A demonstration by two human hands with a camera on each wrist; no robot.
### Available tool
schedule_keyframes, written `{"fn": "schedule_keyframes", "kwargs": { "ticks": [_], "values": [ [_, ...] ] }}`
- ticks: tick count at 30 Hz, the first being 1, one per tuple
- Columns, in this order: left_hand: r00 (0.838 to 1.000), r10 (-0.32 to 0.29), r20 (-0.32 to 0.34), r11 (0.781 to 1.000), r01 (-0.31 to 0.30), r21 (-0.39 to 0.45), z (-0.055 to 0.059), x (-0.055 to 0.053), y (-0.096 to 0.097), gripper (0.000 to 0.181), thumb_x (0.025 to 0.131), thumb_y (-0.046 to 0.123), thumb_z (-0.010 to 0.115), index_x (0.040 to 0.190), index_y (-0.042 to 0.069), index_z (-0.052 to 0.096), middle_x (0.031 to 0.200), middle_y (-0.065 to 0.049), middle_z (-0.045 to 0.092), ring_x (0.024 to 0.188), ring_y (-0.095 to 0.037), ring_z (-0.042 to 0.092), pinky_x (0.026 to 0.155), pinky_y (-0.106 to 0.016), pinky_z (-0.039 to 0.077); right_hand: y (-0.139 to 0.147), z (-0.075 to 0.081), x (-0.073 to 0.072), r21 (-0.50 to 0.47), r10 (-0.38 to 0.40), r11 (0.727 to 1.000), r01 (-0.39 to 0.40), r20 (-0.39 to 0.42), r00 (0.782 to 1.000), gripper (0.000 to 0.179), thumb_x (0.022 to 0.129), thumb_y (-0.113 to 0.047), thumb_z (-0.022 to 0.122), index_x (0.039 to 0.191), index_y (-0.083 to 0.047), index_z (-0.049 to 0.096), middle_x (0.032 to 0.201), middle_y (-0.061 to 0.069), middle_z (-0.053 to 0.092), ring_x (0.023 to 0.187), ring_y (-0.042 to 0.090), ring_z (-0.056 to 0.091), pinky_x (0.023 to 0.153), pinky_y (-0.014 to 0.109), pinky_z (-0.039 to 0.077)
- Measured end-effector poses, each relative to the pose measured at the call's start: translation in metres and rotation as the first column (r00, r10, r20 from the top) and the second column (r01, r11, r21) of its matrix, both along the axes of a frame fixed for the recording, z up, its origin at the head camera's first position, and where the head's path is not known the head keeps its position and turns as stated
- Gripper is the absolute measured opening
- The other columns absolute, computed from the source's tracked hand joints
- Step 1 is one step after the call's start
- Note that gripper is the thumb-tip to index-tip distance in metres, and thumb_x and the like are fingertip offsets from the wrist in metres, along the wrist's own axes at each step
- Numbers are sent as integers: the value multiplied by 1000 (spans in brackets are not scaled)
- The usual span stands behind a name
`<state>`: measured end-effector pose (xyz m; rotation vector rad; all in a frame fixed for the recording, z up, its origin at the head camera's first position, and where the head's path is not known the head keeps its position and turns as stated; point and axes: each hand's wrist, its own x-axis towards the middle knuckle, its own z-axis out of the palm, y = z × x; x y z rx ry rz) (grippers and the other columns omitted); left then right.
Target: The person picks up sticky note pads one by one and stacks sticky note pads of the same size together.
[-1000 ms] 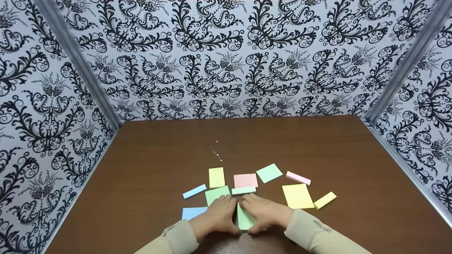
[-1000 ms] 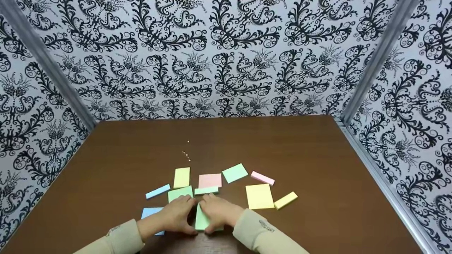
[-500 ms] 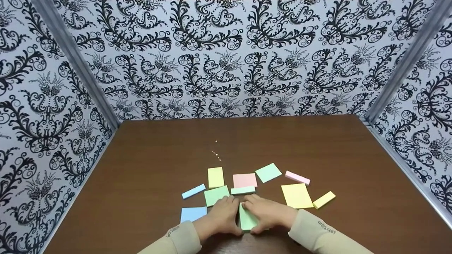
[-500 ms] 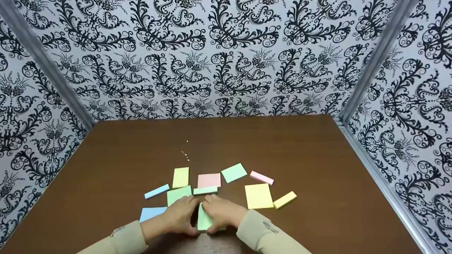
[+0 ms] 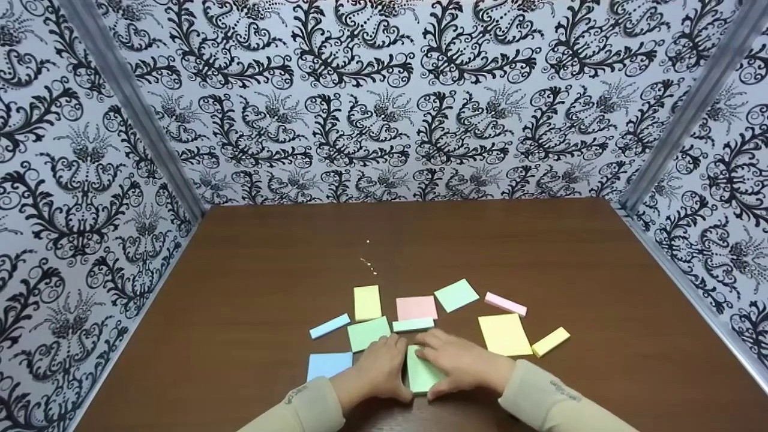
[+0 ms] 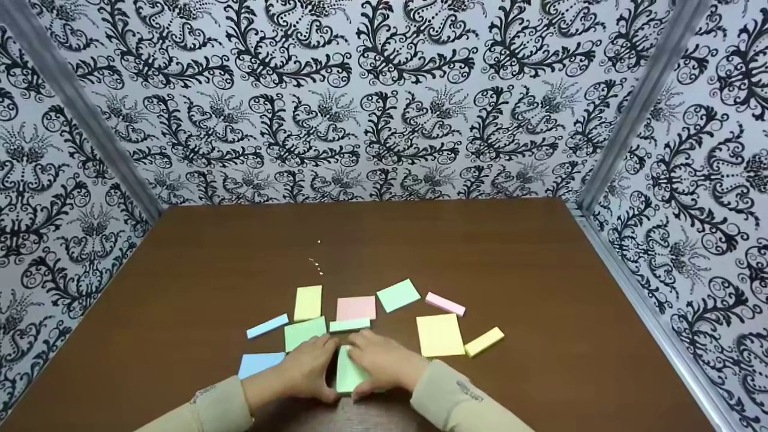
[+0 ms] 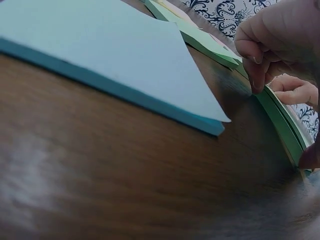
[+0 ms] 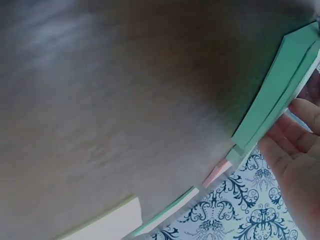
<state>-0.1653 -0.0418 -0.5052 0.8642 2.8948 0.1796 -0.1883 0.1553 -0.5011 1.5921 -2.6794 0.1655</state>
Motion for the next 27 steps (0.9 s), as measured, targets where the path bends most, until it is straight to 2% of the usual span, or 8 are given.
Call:
{"fn": "schedule_keyframes", "kwargs": {
  "ticks": [3, 5, 8, 10, 12, 16, 21, 27],
  "values": [
    [1000, -1, 2, 1000, 1, 0, 0, 0, 0, 68, 57, 48, 75, 104, 5, 50, 90, -5, 50, 79, -19, 49, 71, -32, 44, 20, 4, -13, -111, 24, 993, -38, -123, 992, 52, 72, -43, 70, 105, -3, 61, 117, 13, 54, 106, 26, 49, 90, 36, 42],
    [1000, -4, 5, 1000, 4, -1, 0, 0, 0, 68, 57, 48, 75, 103, 5, 50, 88, -5, 49, 77, -19, 49, 69, -32, 44, 40, 10, -24, -156, -18, 988, -6, -151, 988, 45, 71, -31, 73, 102, -1, 61, 110, 15, 57, 101, 28, 52, 87, 39, 42],
    [1000, -3, 21, 1000, 3, 1, 0, -1, 0, 69, 58, 48, 76, 104, 4, 49, 88, -6, 49, 76, -19, 48, 68, -33, 44, 73, 24, -33, -115, -139, 984, 135, -30, 990, 42, 73, -15, 71, 107, 7, 59, 110, 19, 58, 103, 33, 52, 89, 43, 41],
    [999, -5, 33, 1000, 5, -3, 1, -1, 0, 70, 59, 48, 76, 105, 4, 49, 88, -6, 48, 76, -19, 48, 69, -33, 44, 93, 31, -34, -32, -231, 972, 234, 69, 970, 44, 75, -11, 70, 111, 10, 58, 114, 23, 56, 107, 38, 50, 89, 47, 41],
    [999, -7, 46, 1000, 7, -1, 1, -1, 0, 70, 59, 48, 76, 106, 3, 48, 88, -6, 48, 76, -19, 48, 69, -34, 45, 108, 34, -34, 37, -283, 959, 280, 142, 949, 47, 74, -11, 71, 112, 12, 56, 117, 25, 54, 109, 40, 49, 89, 48, 41],
    [998, -3, 65, 1000, 3, -1, 2, -1, 0, 70, 59, 48, 76, 107, 4, 48, 89, -5, 48, 77, -18, 48, 71, -34, 45, 120, 27, -32, 62, -284, 959, 277, 199, 938, 50, 66, -12, 75, 108, 10, 58, 112, 19, 55, 100, 32, 54, 82, 41, 45],
    [994, 6, 111, 1000, -6, 7, 5, -2, 1, 68, 60, 47, 76, 106, 5, 48, 90, -5, 48, 77, -17, 47, 71, -34, 44, 124, 19, -29, 51, -261, 965, 256, 213, 942, 46, 67, -14, 78, 104, 6, 58, 112, 14, 51, 95, 25, 51, 76, 35, 45],
    [991, 10, 134, 1000, -10, 1, 7, -2, 2, 66, 60, 46, 77, 104, 7, 47, 89, -4, 47, 77, -17, 46, 70, -34, 43, 123, 11, -29, -4, -238, 971, 240, 123, 963, 44, 60, -16, 81, 96, 1, 61, 104, 10, 52, 87, 22, 51, 73, 33, 45]
  ]
}}
